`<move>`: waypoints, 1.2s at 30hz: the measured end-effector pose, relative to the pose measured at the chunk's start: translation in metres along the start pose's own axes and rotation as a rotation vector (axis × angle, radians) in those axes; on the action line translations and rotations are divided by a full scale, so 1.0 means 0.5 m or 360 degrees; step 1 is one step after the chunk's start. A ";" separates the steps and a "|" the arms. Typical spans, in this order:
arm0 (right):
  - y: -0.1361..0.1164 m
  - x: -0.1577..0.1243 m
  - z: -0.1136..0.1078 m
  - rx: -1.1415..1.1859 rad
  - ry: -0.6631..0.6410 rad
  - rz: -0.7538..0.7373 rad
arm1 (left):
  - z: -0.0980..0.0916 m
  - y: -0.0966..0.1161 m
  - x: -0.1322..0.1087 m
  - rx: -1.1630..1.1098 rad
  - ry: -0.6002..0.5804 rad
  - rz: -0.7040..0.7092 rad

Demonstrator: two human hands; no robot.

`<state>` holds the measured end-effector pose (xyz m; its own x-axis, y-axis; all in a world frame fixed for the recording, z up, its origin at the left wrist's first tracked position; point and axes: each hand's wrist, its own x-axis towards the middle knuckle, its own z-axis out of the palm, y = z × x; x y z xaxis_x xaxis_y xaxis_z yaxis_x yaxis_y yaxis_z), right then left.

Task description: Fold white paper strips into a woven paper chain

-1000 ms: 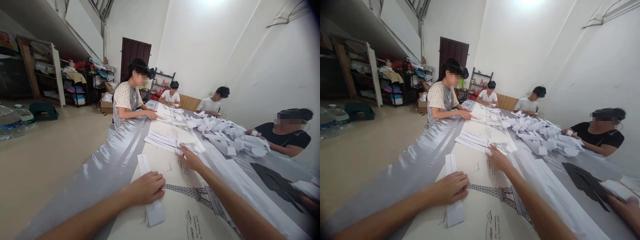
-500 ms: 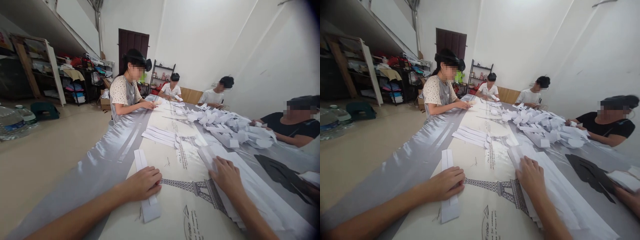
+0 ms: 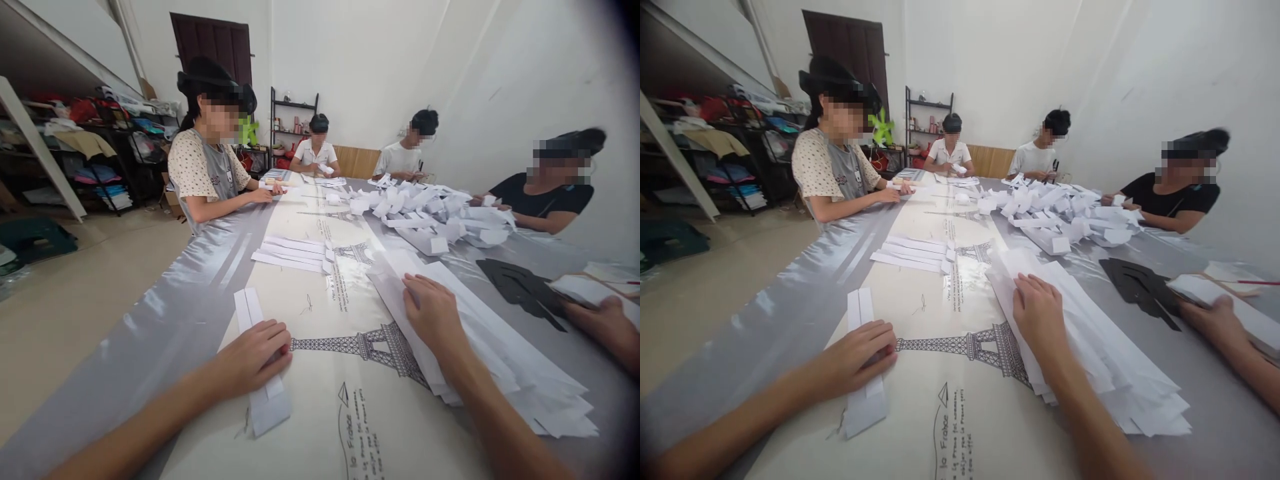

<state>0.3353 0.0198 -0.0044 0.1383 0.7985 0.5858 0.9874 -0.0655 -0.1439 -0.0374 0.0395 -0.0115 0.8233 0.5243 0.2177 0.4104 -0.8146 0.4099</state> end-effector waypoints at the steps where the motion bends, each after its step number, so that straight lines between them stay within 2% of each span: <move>1: -0.005 0.002 -0.012 0.0034 0.0053 0.0009 | 0.001 -0.001 -0.001 -0.0009 -0.0001 -0.0005; 3: -0.021 0.003 -0.045 0.0125 0.0180 0.0035 | 0.002 -0.003 -0.002 -0.0019 -0.0009 -0.0020; 5: -0.047 0.001 -0.086 0.0491 0.0391 0.0117 | 0.003 -0.006 -0.002 -0.0018 -0.0020 -0.0021; 6: -0.062 -0.001 -0.106 0.0655 0.0462 0.0217 | 0.003 -0.008 -0.002 -0.0018 -0.0022 -0.0016; 8: -0.095 -0.009 -0.137 0.0995 0.0437 0.0473 | 0.003 -0.011 -0.002 -0.0016 -0.0022 -0.0006; 11: -0.146 -0.025 -0.151 0.1565 0.0017 0.0831 | -0.002 -0.006 -0.001 -0.0037 0.0036 -0.0001; 14: -0.197 -0.046 -0.127 0.1967 -0.0451 0.1087 | -0.011 0.017 0.001 -0.0315 0.0160 -0.0128; 16: -0.231 -0.060 -0.103 0.2186 -0.0750 0.1043 | -0.016 0.039 0.004 -0.0685 0.0275 -0.0297; 18: -0.262 -0.069 -0.082 0.2309 -0.0948 0.1040 | -0.019 0.058 0.008 -0.1038 0.0325 -0.0424; 22: -0.315 -0.069 -0.058 0.2396 -0.1151 0.0899 | -0.018 0.063 0.016 -0.1393 0.0342 -0.0586; 25: -0.339 -0.064 -0.045 0.2496 -0.1215 0.0644 | -0.016 0.045 0.018 -0.1533 0.0377 -0.0614; 27: -0.343 -0.066 -0.036 0.2478 -0.1186 0.0463 | -0.016 0.034 0.016 -0.1592 0.0363 -0.0573; 30: -0.333 -0.080 -0.024 0.2250 -0.0963 0.0218 | -0.015 0.025 0.014 -0.1560 0.0337 -0.0543; 33: -0.318 -0.096 -0.020 0.2091 -0.0861 0.0219 | -0.016 0.025 0.013 -0.1568 0.0374 -0.0535; 36: -0.317 -0.108 -0.024 0.2260 -0.1101 0.0324 | -0.018 0.026 0.013 -0.1641 0.0382 -0.0521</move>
<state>0.1721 -0.0200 -0.0037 -0.1973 0.9783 0.0627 0.0323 0.0704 -0.9970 -0.0304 0.0346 0.0029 0.5914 0.8020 0.0841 -0.0210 -0.0890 0.9958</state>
